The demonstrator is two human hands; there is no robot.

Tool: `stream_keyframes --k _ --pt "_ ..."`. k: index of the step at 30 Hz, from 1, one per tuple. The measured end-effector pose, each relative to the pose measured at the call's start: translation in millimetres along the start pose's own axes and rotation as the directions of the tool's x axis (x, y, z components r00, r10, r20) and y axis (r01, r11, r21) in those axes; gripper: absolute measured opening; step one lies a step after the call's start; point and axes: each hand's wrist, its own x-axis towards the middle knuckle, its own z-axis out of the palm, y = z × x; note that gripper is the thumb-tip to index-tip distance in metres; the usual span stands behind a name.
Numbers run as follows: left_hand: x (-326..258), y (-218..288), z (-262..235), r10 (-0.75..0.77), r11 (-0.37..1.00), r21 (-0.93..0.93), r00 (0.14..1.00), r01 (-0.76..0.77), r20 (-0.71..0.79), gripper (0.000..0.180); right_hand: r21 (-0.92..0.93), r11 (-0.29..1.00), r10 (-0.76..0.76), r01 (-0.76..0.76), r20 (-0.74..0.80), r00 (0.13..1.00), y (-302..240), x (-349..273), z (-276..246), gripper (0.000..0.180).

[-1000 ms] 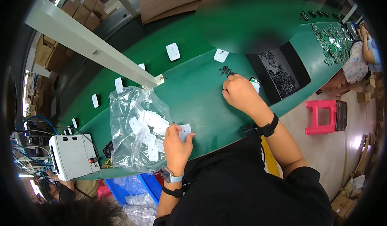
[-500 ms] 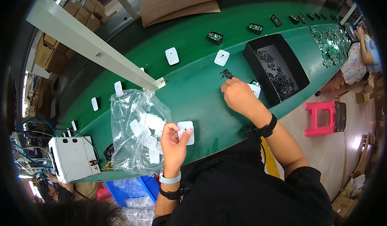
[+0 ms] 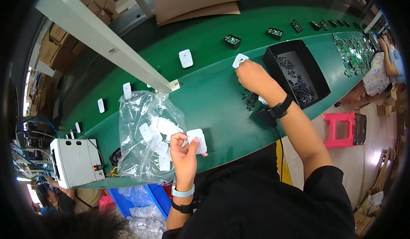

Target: The person repeatedly picks up white plastic housings and small black circuit boards from a green workbench, inserts the boards into the housings, and places the assembled units on the table. The process is repeated continuously with multiple units.

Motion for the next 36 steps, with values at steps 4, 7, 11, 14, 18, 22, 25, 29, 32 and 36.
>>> stream_keyframes --k 4,7,11,14,18,22,25,29,32,36 --pt "1.6 11.3 5.5 0.011 1.000 0.005 1.000 -0.011 -0.018 0.033 0.130 0.990 -0.044 0.056 -0.098 0.994 -7.4 -0.6 -27.3 0.010" --pt "0.7 19.2 5.8 0.003 1.000 0.011 1.000 -0.003 -0.015 0.042 0.456 0.890 0.063 0.021 -0.168 0.984 -37.1 -2.3 -64.2 0.005" --pt "0.7 27.8 13.9 0.023 1.000 0.008 1.000 -0.023 0.018 0.042 0.752 0.636 -0.034 0.171 -0.194 0.980 -100.4 -37.0 -104.3 0.007" --pt "-3.2 38.0 24.0 0.035 0.999 -0.005 0.997 -0.034 0.067 0.047 0.716 0.615 -0.138 0.329 -0.313 0.940 -141.2 -53.2 -107.0 0.015" --pt "-12.2 45.4 27.2 0.127 0.991 0.037 0.988 -0.131 0.086 0.051 0.637 0.674 -0.113 0.374 -0.411 0.904 -151.5 -58.9 -100.9 0.018" --pt "-17.9 45.3 24.8 0.175 0.979 0.088 0.981 -0.182 0.085 0.048 0.521 0.743 -0.180 0.420 -0.449 0.875 -156.7 -60.1 -107.6 0.018" --pt "-21.0 41.7 19.5 0.196 0.963 0.162 0.972 -0.215 0.127 0.050 0.458 0.762 -0.233 0.457 -0.466 0.854 -158.6 -59.3 -111.8 0.019" --pt "-22.8 41.8 16.9 0.171 0.968 0.166 0.979 -0.187 0.108 0.047 0.431 0.747 -0.301 0.506 -0.459 0.836 -157.9 -58.8 -113.8 0.021" --pt "-23.4 46.2 16.4 0.128 0.974 0.176 0.987 -0.143 0.094 0.045 0.429 0.728 -0.354 0.534 -0.432 0.829 -154.0 -59.0 -114.1 0.023" --pt "-22.2 48.5 17.6 0.123 0.983 0.130 0.989 -0.133 0.082 0.044 0.450 0.729 -0.362 0.516 -0.386 0.848 -152.0 -58.9 -119.2 0.025"
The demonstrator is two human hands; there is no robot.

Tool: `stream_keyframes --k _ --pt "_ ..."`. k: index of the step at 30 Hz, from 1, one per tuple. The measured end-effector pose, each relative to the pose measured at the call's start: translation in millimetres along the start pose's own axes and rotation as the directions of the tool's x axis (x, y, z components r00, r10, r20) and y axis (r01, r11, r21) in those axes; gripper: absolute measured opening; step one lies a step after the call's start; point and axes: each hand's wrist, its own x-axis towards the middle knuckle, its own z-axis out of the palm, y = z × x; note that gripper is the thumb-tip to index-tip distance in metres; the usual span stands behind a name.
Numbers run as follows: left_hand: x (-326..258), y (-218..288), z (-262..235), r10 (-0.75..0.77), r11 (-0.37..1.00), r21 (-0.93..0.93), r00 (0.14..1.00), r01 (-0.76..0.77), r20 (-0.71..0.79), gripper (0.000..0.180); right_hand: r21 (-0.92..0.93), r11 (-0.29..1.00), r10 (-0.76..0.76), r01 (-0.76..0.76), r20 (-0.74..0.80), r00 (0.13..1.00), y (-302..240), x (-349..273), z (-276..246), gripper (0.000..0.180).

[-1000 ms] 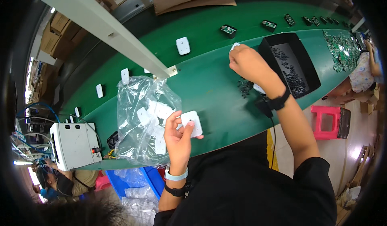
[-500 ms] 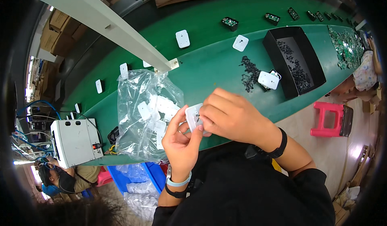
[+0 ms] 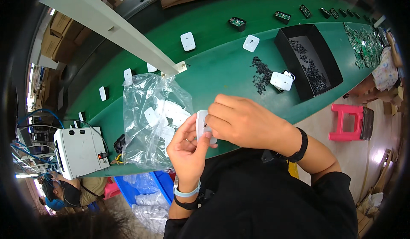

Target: The person repeatedly picks up white plastic housings and small black circuit boards from a green workbench, inserts the boards into the housings, and places the assembled units on the table. The process is repeated continuously with multiple units.

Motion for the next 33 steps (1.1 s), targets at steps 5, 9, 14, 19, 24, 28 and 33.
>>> stream_keyframes --k 5,9,14,19,24,28,33 --pt "-0.4 1.4 3.2 -0.025 0.999 -0.028 1.000 0.025 -0.002 0.045 0.025 0.997 0.068 -0.066 -0.061 0.996 -2.3 -3.0 2.9 0.024" --pt "-2.6 -0.5 1.8 -0.009 1.000 0.011 1.000 0.009 0.010 0.045 0.022 0.997 0.073 -0.072 -0.058 0.996 -4.5 -4.6 2.3 0.021" --pt "-4.1 -3.6 1.6 0.033 0.997 0.073 0.999 -0.034 0.008 0.045 0.022 0.989 0.150 -0.150 -0.007 0.989 -8.1 -5.2 -0.9 0.020" --pt "-1.8 -3.6 -6.1 0.014 0.999 0.047 1.000 -0.014 0.008 0.040 0.468 0.767 0.487 -0.439 0.021 0.873 -5.8 4.5 1.7 0.021" --pt "0.5 -0.7 -1.0 -0.177 0.965 -0.207 0.983 0.163 -0.048 0.029 0.709 0.434 0.578 -0.555 0.253 0.776 -5.0 -6.9 12.0 0.025" --pt "1.6 -18.1 -6.2 -0.254 0.949 -0.206 0.966 0.240 -0.045 0.019 0.702 0.418 0.583 -0.577 0.280 0.763 -3.1 -9.8 22.4 0.024" --pt "2.6 -30.3 -24.9 -0.257 0.961 -0.133 0.962 0.244 -0.088 0.013 0.585 0.611 0.563 -0.533 0.152 0.812 58.0 6.6 14.3 0.033"
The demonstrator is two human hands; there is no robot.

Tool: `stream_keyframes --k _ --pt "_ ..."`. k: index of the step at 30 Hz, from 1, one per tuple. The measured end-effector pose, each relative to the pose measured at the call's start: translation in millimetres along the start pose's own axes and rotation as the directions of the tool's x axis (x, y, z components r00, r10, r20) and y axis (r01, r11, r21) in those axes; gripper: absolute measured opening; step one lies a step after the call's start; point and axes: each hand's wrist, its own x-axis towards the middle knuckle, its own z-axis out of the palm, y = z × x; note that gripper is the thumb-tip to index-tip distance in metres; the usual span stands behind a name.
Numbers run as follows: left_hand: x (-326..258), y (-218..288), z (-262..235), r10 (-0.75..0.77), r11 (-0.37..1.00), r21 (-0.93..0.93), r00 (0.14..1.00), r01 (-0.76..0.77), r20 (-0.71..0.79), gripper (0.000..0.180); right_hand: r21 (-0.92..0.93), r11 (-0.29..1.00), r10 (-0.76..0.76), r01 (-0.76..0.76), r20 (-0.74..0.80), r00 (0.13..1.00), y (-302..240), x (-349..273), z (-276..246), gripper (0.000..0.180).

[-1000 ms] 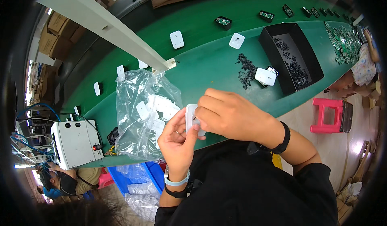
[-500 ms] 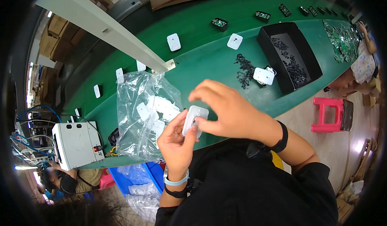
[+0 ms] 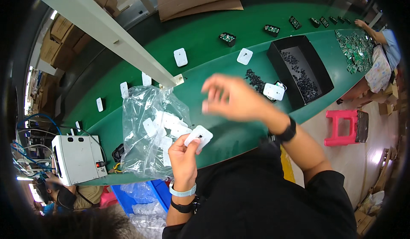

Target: The person repeatedly picks up white plastic housings and small black circuit boards from a green workbench, inserts the boards into the housings, and places the assembled units on the table. The process is repeated continuously with multiple units.

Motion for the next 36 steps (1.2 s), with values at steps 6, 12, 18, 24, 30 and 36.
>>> stream_keyframes --k 6,12,18,24,30,36 --pt "4.3 -0.3 -1.7 -0.054 0.985 -0.166 0.999 0.054 0.006 0.013 -0.777 0.580 -0.240 -0.244 -0.450 0.860 130.1 116.1 -65.8 0.040" --pt "3.4 7.3 -18.4 -0.076 0.933 -0.342 0.990 0.111 0.116 0.019 -0.765 0.628 -0.193 -0.142 -0.330 0.924 116.9 136.4 -73.2 0.031" --pt "7.7 2.8 -20.1 0.006 0.899 -0.424 0.965 0.110 0.262 0.027 0.072 0.997 0.001 0.010 -0.151 0.988 9.1 44.6 -33.6 0.017" --pt "16.5 -5.4 -11.6 -0.063 0.735 -0.606 0.920 0.304 0.386 0.037 0.422 0.897 0.137 -0.130 0.013 0.990 -37.8 -46.2 -1.9 0.037" --pt "13.9 -3.9 5.2 -0.079 0.750 -0.590 0.926 0.299 0.369 0.038 0.019 0.999 0.049 -0.048 -0.028 0.998 -42.7 -59.1 9.4 0.037" --pt "7.4 -11.5 -1.1 -0.026 0.835 -0.509 0.939 0.209 0.344 0.037 -0.107 0.990 0.088 -0.090 -0.025 0.996 -43.7 -51.6 21.8 0.035"
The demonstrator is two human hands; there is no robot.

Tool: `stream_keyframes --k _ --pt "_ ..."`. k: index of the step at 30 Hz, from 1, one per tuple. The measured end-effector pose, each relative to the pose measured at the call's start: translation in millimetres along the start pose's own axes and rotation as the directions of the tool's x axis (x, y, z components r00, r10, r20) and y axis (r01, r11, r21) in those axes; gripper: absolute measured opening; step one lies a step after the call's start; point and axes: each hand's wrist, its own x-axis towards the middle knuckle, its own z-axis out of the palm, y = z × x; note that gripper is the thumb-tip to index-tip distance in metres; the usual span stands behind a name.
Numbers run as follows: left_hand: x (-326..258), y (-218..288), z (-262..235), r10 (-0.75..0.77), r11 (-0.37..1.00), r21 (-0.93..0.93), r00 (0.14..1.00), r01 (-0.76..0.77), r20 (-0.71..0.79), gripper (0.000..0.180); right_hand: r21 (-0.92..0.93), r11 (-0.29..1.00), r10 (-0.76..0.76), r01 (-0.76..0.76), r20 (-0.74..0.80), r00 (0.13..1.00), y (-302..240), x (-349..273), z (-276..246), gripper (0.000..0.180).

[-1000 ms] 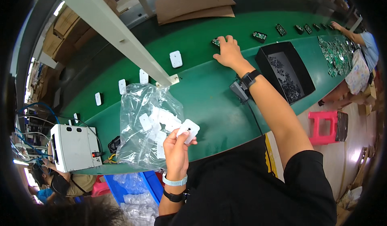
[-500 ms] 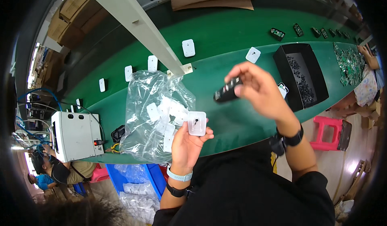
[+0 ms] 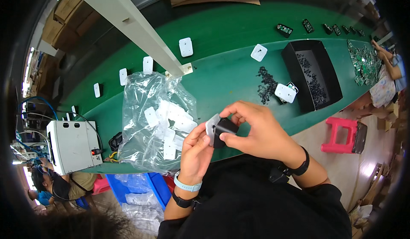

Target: The person repeatedly picks up white plastic housings and small black circuit boards from a green workbench, inserts the boards into the housings, and places the assembled units on the table. The process is repeated continuously with multiple units.

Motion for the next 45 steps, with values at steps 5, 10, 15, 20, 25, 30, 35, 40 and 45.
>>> stream_keyframes --k 5,10,15,20,25,30,35,40,45 --pt "-3.1 1.3 -0.2 0.001 0.997 0.075 1.000 -0.003 0.025 0.032 0.003 0.999 -0.051 0.051 -0.023 0.998 1.9 2.2 5.1 0.032" --pt "-2.1 -0.2 -1.8 0.039 0.988 0.149 0.999 -0.042 0.023 0.032 -0.009 0.999 -0.040 0.040 0.007 0.999 -2.1 0.7 3.8 0.031" --pt "-0.7 -0.8 -3.3 0.093 0.959 0.263 0.995 -0.102 0.045 0.033 0.094 0.993 -0.072 0.070 0.021 0.997 6.1 -1.9 4.2 0.026" --pt "-0.2 -5.6 4.3 0.282 0.778 0.577 0.959 -0.248 0.032 0.035 0.368 0.926 0.105 -0.084 -0.035 0.994 25.2 -7.7 16.8 0.029" --pt "8.6 -6.1 11.4 0.586 0.305 0.870 0.797 -0.387 0.149 0.043 0.513 0.857 0.071 -0.047 -0.026 0.997 28.4 -1.8 36.9 0.036" --pt "21.5 -0.2 17.0 0.623 0.130 0.949 0.769 -0.286 0.146 0.038 0.376 0.924 -0.010 0.064 -0.142 0.990 79.4 76.5 21.6 0.034" --pt "0.7 26.3 -22.3 0.520 -0.233 0.972 0.841 -0.029 0.150 0.023 -0.085 0.990 0.093 -0.114 -0.217 0.972 139.4 191.6 -55.2 0.031" --pt "-6.4 28.3 -46.1 0.515 -0.363 0.930 0.843 0.054 0.152 0.031 -0.335 0.924 0.088 -0.183 -0.281 0.956 179.9 231.8 -87.0 0.042" --pt "-0.3 27.1 -47.1 0.533 -0.393 0.914 0.835 0.103 0.135 0.037 -0.461 0.869 0.018 -0.179 -0.332 0.943 174.6 217.5 -89.9 0.042"
